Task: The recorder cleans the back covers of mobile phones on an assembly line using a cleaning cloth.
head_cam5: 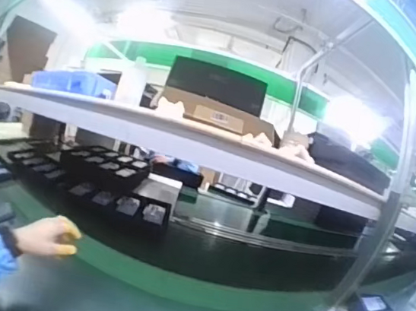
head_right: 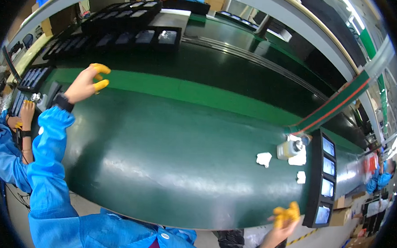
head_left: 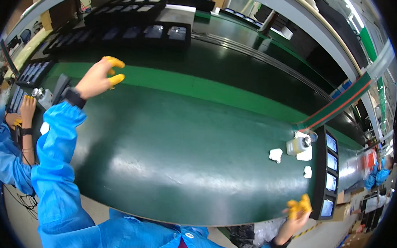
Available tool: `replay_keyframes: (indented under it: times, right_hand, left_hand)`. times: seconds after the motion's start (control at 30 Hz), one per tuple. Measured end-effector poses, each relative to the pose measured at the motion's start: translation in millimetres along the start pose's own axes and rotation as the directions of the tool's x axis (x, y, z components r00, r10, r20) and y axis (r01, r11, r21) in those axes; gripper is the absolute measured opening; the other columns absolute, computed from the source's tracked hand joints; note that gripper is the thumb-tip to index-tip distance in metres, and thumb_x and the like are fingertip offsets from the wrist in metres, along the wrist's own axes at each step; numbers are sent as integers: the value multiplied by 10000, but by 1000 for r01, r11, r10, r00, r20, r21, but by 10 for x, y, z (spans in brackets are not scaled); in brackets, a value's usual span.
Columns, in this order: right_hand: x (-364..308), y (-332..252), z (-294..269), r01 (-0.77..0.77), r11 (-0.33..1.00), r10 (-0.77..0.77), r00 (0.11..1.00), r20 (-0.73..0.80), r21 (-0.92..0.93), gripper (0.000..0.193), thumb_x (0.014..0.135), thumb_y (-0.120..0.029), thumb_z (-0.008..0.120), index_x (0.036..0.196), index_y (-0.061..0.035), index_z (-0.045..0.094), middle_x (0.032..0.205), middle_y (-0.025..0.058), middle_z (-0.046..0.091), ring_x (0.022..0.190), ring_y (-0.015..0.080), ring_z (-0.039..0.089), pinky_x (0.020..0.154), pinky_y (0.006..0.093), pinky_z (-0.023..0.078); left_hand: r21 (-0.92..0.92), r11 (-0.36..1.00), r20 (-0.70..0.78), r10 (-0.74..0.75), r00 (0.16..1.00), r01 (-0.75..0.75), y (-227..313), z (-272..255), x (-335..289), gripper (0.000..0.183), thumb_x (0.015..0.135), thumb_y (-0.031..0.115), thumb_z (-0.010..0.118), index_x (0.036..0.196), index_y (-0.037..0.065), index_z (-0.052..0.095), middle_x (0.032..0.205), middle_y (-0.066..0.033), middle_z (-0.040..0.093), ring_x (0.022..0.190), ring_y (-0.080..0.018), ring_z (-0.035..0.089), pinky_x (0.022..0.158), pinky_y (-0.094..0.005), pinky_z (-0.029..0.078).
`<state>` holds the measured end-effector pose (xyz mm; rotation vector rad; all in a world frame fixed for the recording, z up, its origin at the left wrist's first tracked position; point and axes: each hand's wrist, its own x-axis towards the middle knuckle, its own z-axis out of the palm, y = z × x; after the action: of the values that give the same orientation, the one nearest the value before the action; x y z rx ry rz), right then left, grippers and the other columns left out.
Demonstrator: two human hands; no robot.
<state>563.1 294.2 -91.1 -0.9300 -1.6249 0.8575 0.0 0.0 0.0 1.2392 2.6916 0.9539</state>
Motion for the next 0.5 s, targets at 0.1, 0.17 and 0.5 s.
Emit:
replay_keyframes:
  times: [0.1, 0.17, 0.5]
  right_hand:
    - [-717, -496, 677, -131, 972, 121, 991, 61, 197, 332, 938, -144, 536, 1214, 30, 478, 1155, 153, 561, 637, 175, 603, 403, 192, 417]
    - [-909, -564, 928, -92, 940, 78, 995, 56, 328, 319, 958, -169, 518, 1209, 24, 486, 1117, 155, 575, 621, 178, 601, 402, 191, 411]
    - [-1130, -449, 1026, -132, 970, 89, 974, 208, 206, 289, 973, -55, 473, 1249, 29, 460, 1162, 219, 588, 658, 182, 625, 506, 206, 459]
  left_hand:
    - [234, 972, -82, 38, 996, -18, -194, -36, 613, 388, 845, 172, 682, 1189, 24, 580, 1131, -170, 560, 997, -317, 604, 753, -371, 547]
    - [472, 882, -171, 79, 982, 11, -459, 187, 1016, 429, 836, 219, 677, 1219, 55, 575, 1196, -190, 554, 1049, -406, 566, 909, -427, 486]
    - [777, 622, -190, 85, 978, 97, -1285, 1164, 2453, 548, 836, 102, 591, 1363, 99, 442, 1389, -140, 446, 1302, -349, 411, 1061, -483, 355]
